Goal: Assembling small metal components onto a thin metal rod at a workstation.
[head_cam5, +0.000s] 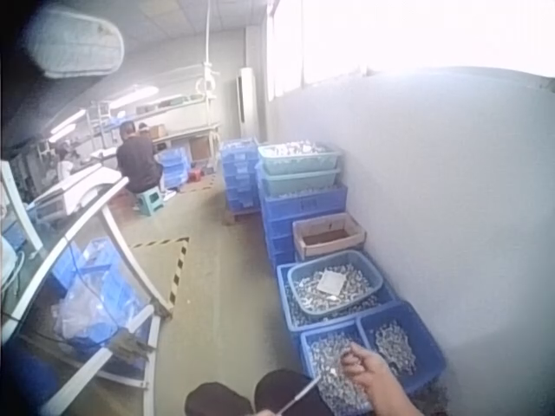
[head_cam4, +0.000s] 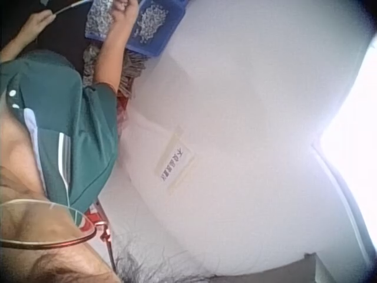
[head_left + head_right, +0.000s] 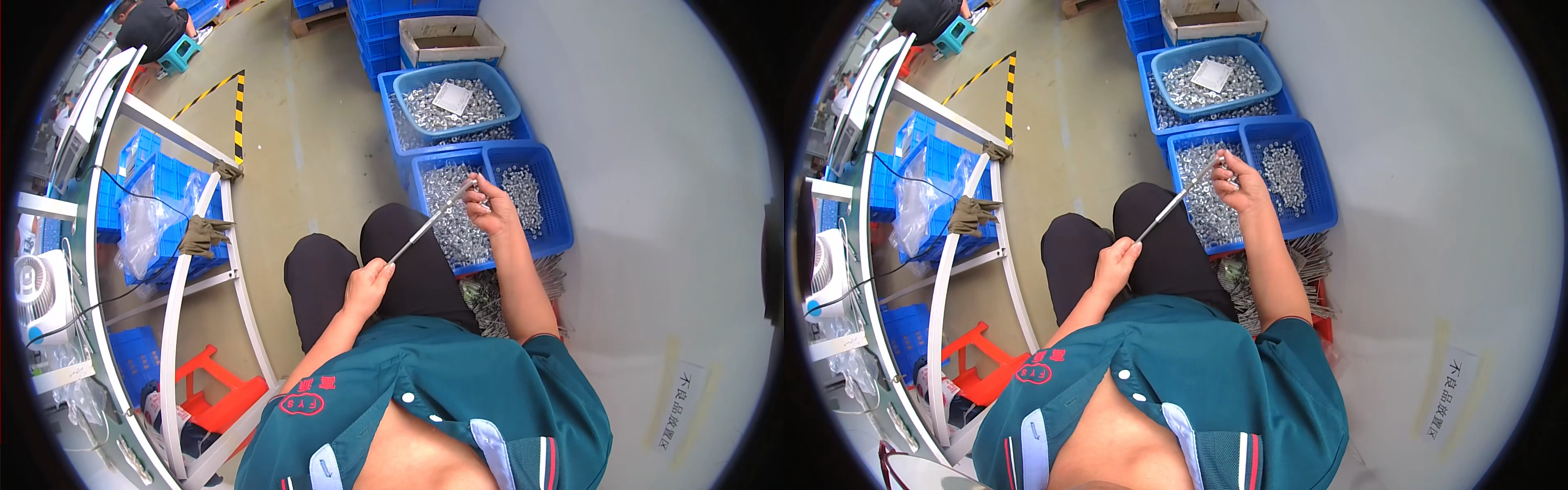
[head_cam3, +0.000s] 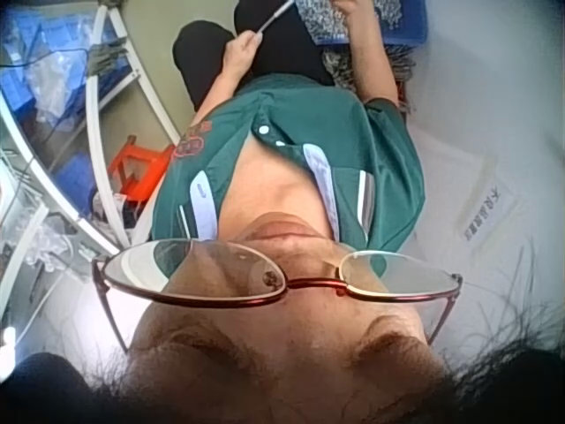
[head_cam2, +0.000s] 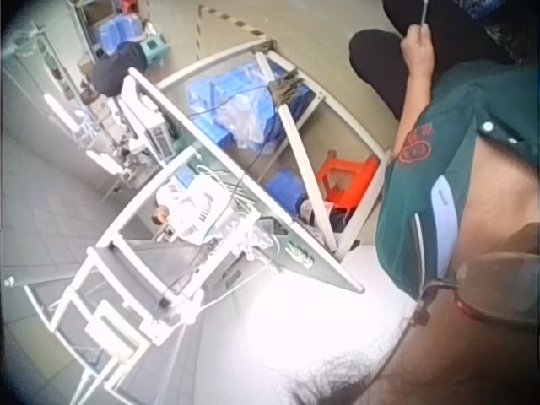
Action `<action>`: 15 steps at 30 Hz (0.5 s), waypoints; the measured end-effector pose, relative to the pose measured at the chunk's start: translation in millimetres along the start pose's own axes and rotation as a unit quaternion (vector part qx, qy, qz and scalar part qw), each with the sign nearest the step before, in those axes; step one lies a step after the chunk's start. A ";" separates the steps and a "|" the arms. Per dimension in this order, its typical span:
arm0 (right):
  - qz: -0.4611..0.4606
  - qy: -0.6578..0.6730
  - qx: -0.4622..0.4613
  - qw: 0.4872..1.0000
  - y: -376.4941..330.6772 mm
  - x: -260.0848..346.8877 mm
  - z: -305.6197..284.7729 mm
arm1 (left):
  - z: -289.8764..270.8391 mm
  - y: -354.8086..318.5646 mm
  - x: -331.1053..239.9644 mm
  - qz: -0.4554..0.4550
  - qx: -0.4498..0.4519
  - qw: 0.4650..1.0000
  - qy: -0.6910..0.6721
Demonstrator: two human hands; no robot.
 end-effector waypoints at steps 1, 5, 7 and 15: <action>0.009 0.015 0.008 1.000 0.4 2.1 1.8 | 0.1 -0.1 -0.5 0.001 0.000 1.000 0.000; 0.010 0.022 0.016 1.000 -1.0 2.2 13.4 | 0.0 -0.9 0.0 0.006 -0.004 1.000 0.000; 0.007 0.003 0.014 1.000 -2.7 0.0 17.0 | 0.6 -0.5 1.6 0.008 -0.003 1.000 -0.001; 0.072 -0.030 0.010 0.997 1.0 -0.4 16.0 | 1.1 -0.5 3.5 0.026 -0.006 1.000 0.004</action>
Point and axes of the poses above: each hand's wrist, its own y-axis towards the middle knuckle, its own z-axis out of the palm, x = y × z, the point moved 3 cm from there along y, towards the middle knuckle, and after that the axes turned 7 degrees about -x, right-handed, at the moved point
